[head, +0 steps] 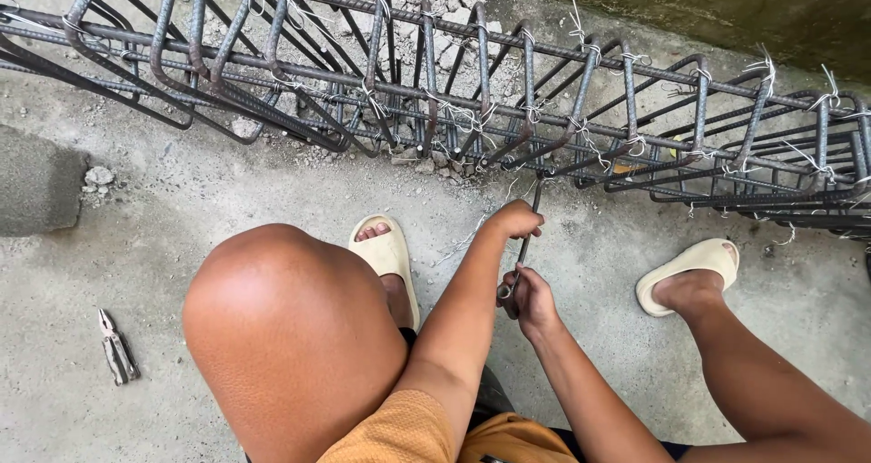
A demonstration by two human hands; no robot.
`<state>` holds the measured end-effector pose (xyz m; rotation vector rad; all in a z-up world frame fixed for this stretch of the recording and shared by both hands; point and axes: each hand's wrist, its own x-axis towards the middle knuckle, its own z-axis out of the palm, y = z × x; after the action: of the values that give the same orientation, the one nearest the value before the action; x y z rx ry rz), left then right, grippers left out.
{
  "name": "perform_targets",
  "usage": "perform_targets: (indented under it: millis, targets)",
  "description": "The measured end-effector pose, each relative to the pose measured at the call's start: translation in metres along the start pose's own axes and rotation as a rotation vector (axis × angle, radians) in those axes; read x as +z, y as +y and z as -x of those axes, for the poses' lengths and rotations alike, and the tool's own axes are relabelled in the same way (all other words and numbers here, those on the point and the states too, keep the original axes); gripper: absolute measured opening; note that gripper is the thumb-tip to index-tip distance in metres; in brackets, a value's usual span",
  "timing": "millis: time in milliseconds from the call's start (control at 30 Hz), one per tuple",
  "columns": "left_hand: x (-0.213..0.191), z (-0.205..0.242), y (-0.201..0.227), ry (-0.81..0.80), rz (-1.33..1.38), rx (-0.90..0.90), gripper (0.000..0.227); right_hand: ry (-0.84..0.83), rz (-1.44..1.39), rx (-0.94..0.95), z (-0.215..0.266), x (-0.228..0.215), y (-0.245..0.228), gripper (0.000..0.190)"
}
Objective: Tying steel rebar intersections with wire using a manual twisting tool
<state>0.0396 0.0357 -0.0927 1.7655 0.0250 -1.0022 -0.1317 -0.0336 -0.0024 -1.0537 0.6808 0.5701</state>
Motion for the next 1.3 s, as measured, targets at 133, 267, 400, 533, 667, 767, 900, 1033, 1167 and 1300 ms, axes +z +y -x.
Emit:
perform_targets:
  millis: [133,267,400,533,667,767,900,1033,1167,1300]
  targets:
    - [-0.006,0.006,0.003,-0.029,0.095,0.017,0.037,-0.01,-0.022,-0.05,0.005,-0.004,-0.012,0.045]
    - [-0.003,0.002,0.001,-0.01,0.117,0.051,0.032,0.0,-0.042,-0.047,0.006,-0.014,-0.01,0.053]
    - [0.011,-0.021,-0.012,0.079,0.164,0.092,0.029,0.015,-0.063,-0.035,0.013,-0.008,-0.012,0.062]
    - [0.011,0.038,0.003,0.069,0.584,0.023,0.031,0.027,-0.115,-0.036,0.017,0.002,-0.017,0.067]
    - [0.029,0.022,-0.004,-0.016,0.945,0.04,0.034,0.039,-0.204,-0.009,0.022,0.012,-0.026,0.073]
    - [0.033,0.009,-0.002,-0.089,1.11,-0.018,0.033,0.077,-0.282,-0.009,0.036,0.023,-0.034,0.069]
    - [0.041,-0.017,-0.007,-0.09,1.273,-0.063,0.027,0.081,-0.414,-0.008,0.043,0.033,-0.042,0.07]
    - [0.052,-0.013,-0.004,-0.075,1.302,-0.062,0.023,0.058,-0.536,-0.009,0.033,0.021,-0.033,0.067]
    - [0.043,0.016,0.018,-0.026,1.297,-0.042,0.027,0.041,-0.442,-0.014,0.019,0.011,-0.022,0.066]
    - [0.043,0.023,0.025,0.014,1.291,-0.036,0.026,0.185,-0.287,-0.14,0.006,0.002,-0.008,0.036]
